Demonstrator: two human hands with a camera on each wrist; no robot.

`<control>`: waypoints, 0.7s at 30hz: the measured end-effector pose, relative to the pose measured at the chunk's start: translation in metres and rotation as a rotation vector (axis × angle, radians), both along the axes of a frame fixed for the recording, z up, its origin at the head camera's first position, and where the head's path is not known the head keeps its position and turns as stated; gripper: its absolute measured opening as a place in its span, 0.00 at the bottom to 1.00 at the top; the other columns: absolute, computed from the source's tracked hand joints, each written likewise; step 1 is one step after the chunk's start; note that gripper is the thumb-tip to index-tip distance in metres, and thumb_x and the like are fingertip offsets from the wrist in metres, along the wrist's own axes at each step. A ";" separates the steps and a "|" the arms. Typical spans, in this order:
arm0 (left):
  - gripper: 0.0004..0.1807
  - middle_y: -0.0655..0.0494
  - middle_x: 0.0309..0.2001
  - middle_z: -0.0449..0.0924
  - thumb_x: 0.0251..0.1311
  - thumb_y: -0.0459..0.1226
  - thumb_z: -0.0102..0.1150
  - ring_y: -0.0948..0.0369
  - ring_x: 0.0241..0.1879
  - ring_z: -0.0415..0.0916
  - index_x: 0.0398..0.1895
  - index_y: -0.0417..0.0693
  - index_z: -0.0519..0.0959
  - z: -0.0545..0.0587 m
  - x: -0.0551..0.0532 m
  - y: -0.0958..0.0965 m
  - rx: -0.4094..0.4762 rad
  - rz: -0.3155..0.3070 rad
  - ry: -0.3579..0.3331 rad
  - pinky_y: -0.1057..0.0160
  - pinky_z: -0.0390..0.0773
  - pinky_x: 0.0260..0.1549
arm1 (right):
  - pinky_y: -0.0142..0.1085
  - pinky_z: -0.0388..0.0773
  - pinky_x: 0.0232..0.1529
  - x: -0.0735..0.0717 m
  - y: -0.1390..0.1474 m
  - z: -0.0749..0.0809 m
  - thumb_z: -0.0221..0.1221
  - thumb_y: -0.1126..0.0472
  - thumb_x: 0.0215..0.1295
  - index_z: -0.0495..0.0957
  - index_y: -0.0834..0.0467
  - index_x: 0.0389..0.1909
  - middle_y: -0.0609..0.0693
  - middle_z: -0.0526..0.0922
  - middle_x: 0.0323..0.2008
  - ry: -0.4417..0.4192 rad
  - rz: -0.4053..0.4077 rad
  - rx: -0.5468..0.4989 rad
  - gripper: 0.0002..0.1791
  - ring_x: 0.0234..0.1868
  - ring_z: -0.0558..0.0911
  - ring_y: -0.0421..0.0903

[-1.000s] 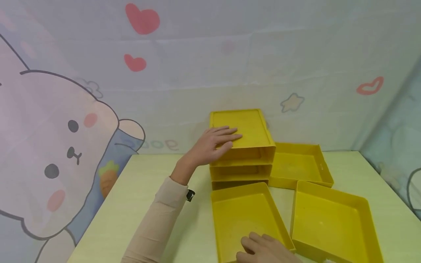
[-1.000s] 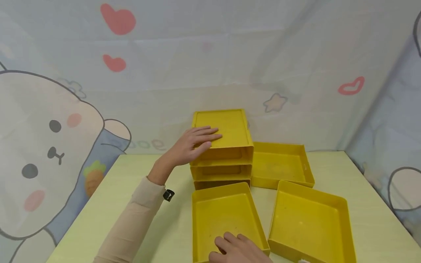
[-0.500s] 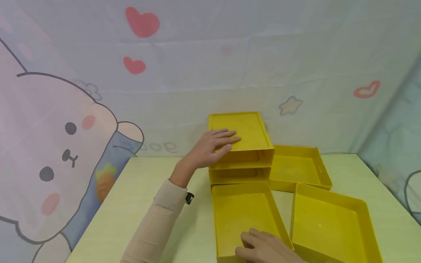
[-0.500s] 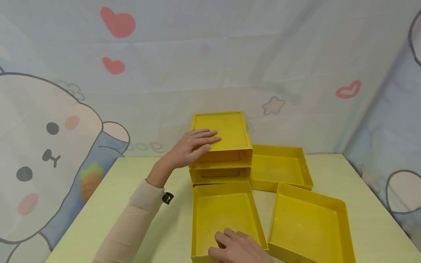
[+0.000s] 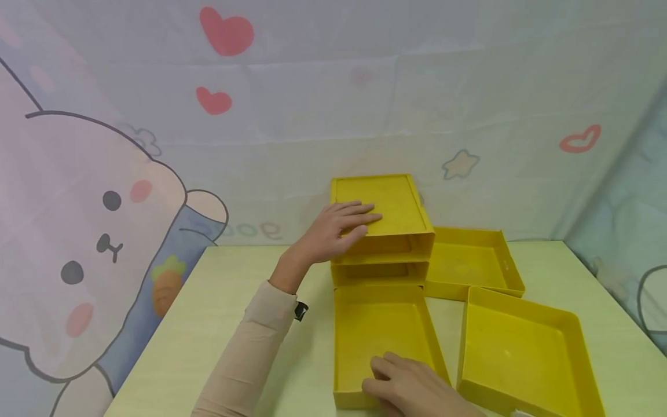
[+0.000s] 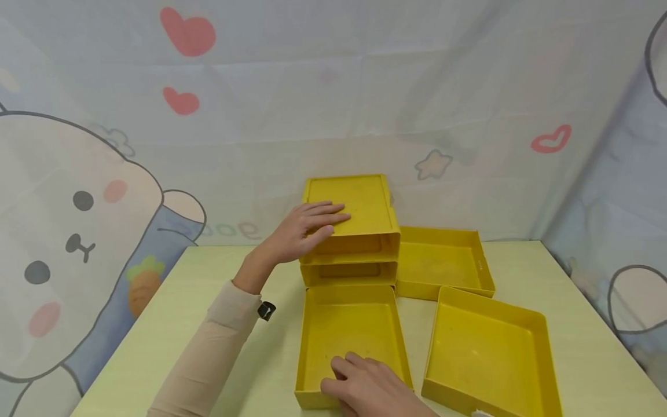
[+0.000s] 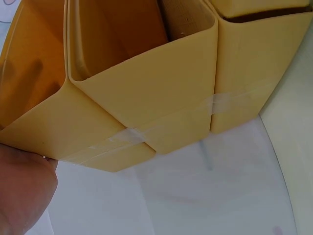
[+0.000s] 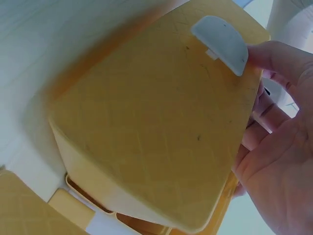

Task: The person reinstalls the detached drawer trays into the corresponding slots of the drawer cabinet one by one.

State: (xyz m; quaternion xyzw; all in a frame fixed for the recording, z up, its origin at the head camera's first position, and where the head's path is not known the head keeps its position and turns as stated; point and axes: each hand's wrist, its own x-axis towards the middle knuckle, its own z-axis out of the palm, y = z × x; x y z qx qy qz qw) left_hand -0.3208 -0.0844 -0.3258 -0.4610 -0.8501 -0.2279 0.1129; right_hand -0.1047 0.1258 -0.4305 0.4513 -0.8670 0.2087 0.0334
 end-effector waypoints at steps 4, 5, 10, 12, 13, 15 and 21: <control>0.24 0.53 0.78 0.69 0.82 0.45 0.49 0.48 0.81 0.59 0.76 0.57 0.75 0.000 0.000 0.000 0.007 0.000 -0.004 0.41 0.55 0.78 | 0.24 0.61 0.30 -0.005 0.001 -0.001 0.67 0.65 0.70 0.77 0.42 0.37 0.34 0.60 0.30 0.046 -0.024 0.013 0.13 0.30 0.61 0.31; 0.23 0.53 0.78 0.69 0.82 0.44 0.50 0.48 0.80 0.59 0.76 0.57 0.75 0.000 0.000 0.000 0.010 -0.001 -0.005 0.41 0.55 0.78 | 0.24 0.61 0.30 -0.006 0.002 -0.001 0.67 0.65 0.69 0.77 0.42 0.36 0.34 0.60 0.30 0.079 -0.025 0.011 0.13 0.30 0.61 0.32; 0.24 0.53 0.78 0.69 0.83 0.45 0.49 0.49 0.80 0.60 0.76 0.57 0.75 -0.006 -0.001 0.004 -0.003 -0.011 -0.002 0.41 0.55 0.78 | 0.25 0.62 0.31 -0.011 0.005 0.003 0.68 0.64 0.70 0.78 0.43 0.35 0.35 0.60 0.29 0.095 -0.041 0.034 0.11 0.30 0.62 0.32; 0.24 0.54 0.79 0.69 0.83 0.46 0.48 0.49 0.81 0.59 0.76 0.58 0.75 -0.007 0.000 0.004 -0.006 -0.009 -0.010 0.41 0.55 0.78 | 0.26 0.63 0.31 -0.013 0.005 0.004 0.67 0.63 0.72 0.78 0.43 0.36 0.35 0.60 0.29 0.047 -0.058 0.054 0.11 0.30 0.63 0.32; 0.24 0.54 0.79 0.69 0.83 0.46 0.48 0.49 0.81 0.59 0.76 0.58 0.75 -0.007 0.000 0.003 -0.005 -0.005 -0.016 0.40 0.55 0.78 | 0.27 0.63 0.31 -0.014 0.005 0.005 0.66 0.63 0.73 0.78 0.42 0.36 0.35 0.60 0.29 0.036 -0.066 0.055 0.11 0.30 0.63 0.33; 0.23 0.54 0.78 0.69 0.83 0.46 0.49 0.49 0.81 0.59 0.76 0.58 0.76 -0.006 0.002 0.001 0.003 0.003 -0.020 0.40 0.54 0.78 | 0.27 0.63 0.31 -0.018 0.002 0.004 0.67 0.64 0.71 0.78 0.43 0.35 0.36 0.60 0.29 0.061 -0.068 0.038 0.12 0.31 0.63 0.33; 0.23 0.54 0.78 0.69 0.83 0.46 0.49 0.49 0.80 0.60 0.76 0.58 0.76 -0.004 0.002 -0.004 0.005 0.012 0.000 0.41 0.55 0.78 | 0.25 0.59 0.29 -0.032 -0.002 -0.002 0.69 0.69 0.64 0.77 0.46 0.32 0.36 0.59 0.29 0.217 -0.069 -0.043 0.15 0.30 0.61 0.33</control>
